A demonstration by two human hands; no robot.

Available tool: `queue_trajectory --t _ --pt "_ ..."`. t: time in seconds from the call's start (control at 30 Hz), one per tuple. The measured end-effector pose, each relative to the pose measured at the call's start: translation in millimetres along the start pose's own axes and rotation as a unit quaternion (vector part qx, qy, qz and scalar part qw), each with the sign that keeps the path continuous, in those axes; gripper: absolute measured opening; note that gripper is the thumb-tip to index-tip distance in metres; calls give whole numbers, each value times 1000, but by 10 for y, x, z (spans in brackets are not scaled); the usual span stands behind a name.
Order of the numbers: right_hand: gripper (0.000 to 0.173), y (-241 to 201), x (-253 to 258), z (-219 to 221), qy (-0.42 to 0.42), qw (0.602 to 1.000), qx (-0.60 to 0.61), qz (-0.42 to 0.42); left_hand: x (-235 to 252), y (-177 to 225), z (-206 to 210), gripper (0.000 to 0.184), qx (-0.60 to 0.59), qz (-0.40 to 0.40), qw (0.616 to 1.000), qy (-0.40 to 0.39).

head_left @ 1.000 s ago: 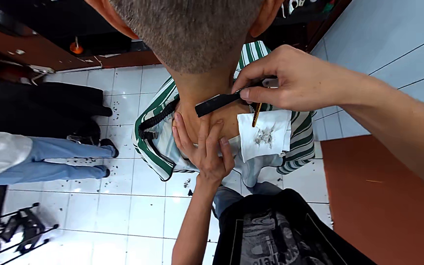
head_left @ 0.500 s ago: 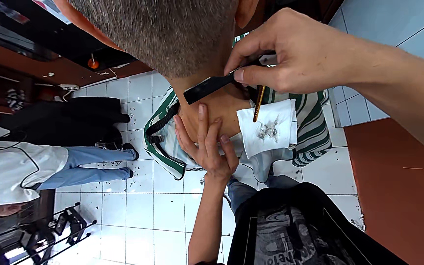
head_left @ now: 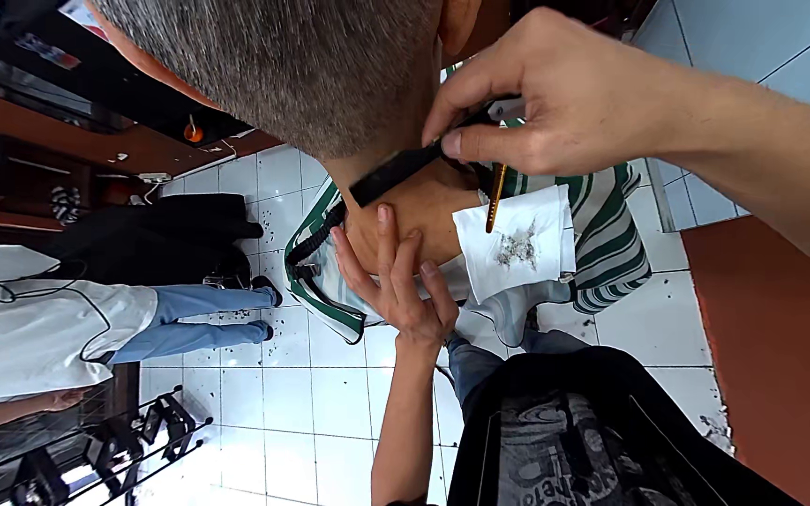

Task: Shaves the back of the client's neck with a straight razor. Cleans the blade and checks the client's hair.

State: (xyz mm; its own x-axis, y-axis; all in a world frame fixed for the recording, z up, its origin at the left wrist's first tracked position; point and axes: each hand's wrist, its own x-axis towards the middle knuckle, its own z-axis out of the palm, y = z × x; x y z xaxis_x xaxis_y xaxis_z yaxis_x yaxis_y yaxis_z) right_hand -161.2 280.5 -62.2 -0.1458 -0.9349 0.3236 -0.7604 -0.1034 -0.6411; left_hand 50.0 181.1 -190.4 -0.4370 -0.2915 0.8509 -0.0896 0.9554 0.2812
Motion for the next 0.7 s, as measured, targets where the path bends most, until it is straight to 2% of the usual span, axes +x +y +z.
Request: queue_trajectory --t 0.1,0.33,0.5,0.7 --pt "24 34 -4 52 -31 999 -5 -9 3 4 1 34 1 -3 1000 2" --pt "24 54 32 1 34 999 26 -23 9 0 -5 34 -1 -2 1000 0" --pt "26 86 11 72 -6 1000 4 -26 12 -6 -9 34 -2 0 1000 -1" --pt "25 31 17 6 45 999 25 -14 14 -6 -9 34 -1 2 1000 2"
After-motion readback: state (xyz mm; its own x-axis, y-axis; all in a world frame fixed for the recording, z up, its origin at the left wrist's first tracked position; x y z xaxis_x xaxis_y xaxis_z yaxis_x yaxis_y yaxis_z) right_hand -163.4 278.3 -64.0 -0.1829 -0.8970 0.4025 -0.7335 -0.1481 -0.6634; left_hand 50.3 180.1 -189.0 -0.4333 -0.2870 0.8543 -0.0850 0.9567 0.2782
